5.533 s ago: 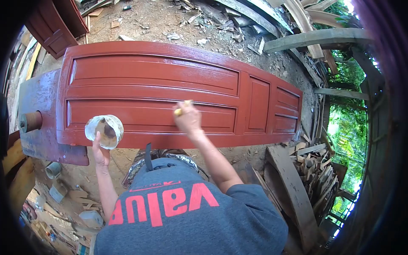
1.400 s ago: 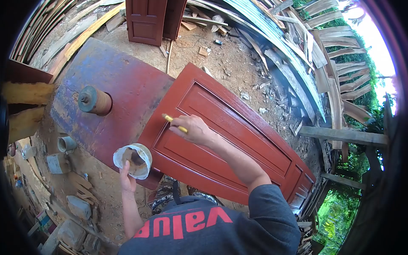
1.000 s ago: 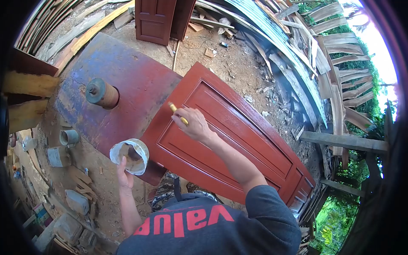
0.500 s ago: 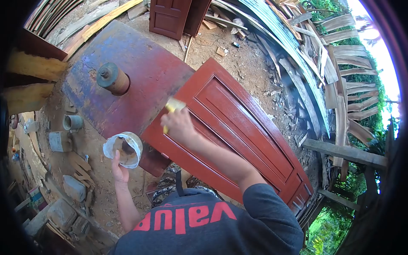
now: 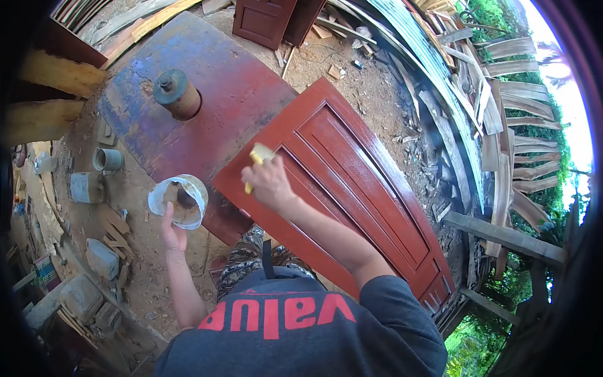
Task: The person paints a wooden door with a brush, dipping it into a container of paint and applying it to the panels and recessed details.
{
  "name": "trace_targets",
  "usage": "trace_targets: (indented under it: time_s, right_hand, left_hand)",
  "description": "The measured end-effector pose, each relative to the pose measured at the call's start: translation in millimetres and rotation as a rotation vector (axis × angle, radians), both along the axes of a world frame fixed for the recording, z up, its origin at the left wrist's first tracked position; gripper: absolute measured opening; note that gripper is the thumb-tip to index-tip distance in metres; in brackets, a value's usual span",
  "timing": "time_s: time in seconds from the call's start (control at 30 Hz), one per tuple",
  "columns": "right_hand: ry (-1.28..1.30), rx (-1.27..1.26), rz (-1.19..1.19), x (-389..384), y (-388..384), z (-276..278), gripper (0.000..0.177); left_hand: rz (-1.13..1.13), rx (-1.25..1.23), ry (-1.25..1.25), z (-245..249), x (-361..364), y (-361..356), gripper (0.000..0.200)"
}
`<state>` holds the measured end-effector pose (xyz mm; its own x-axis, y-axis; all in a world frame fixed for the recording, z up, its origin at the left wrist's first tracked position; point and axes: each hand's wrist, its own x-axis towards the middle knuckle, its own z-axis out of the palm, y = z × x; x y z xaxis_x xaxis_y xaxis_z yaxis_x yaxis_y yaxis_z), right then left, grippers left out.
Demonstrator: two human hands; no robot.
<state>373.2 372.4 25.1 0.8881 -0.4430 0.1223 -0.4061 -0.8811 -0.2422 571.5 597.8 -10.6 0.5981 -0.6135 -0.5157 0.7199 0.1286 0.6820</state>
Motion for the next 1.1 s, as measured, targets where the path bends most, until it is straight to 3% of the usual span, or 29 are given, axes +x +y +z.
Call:
trace_targets:
  time_s: [0.1,0.17,0.23,0.27,0.3,0.37,0.5,0.6,0.7,0.77,0.87,0.97,1.1]
  right_hand:
    - [-0.134,0.307,0.198,8.0,53.4,22.1,0.009]
    - [-0.185,1.006,-0.083,12.2,48.9,47.2,0.011]
    - [-0.341,0.834,-0.132,11.6,23.7,44.5,0.012]
    - [-0.402,0.491,-0.109,10.4,10.4,36.7,0.013]
    - [-0.486,0.483,-0.154,11.8,1.7,32.7,0.013]
    - [-0.495,0.988,-0.433,1.6,2.3,24.3,0.010]
    - [-0.421,0.829,-0.493,-78.5,58.9,-3.8,0.008]
    - [-0.193,0.789,-0.629,-142.9,94.3,26.5,0.007]
    - [-0.314,0.810,-0.735,-141.4,84.9,41.6,0.007]
    - [-0.369,0.717,-0.546,-107.6,61.6,49.7,0.012]
    - [-0.443,0.625,-0.282,-73.7,31.5,14.1,0.019]
    - [-0.311,0.755,-0.241,-91.9,29.1,5.6,0.021]
    - [-0.036,0.904,-0.269,-182.1,35.9,38.2,0.018]
  left_hand:
    - [0.070,0.047,-0.042,12.9,-8.7,-7.4,0.059]
    - [0.099,0.038,-0.019,13.3,-3.3,-4.3,0.058]
    - [0.131,0.026,0.006,11.2,4.5,-2.0,0.057]
    - [0.127,0.006,-0.007,9.6,7.5,-0.5,0.057]
    - [0.123,-0.014,-0.018,10.9,7.4,-1.3,0.057]
    - [0.126,-0.017,0.020,12.5,2.1,-4.9,0.059]
    - [0.075,-0.025,0.042,14.1,-13.1,-13.5,0.058]
    - [0.027,-0.033,0.059,11.9,-23.4,-16.6,0.059]
    - [-0.024,-0.028,0.064,1.0,-29.5,-20.6,0.058]
    - [-0.046,-0.055,0.084,1.3,-35.7,-28.9,0.059]
    - [-0.077,-0.089,0.081,10.5,-44.2,-39.5,0.060]
    - [-0.111,-0.111,0.044,14.9,-45.5,-43.6,0.058]
    - [-0.124,-0.102,0.039,11.4,-46.4,-38.2,0.058]
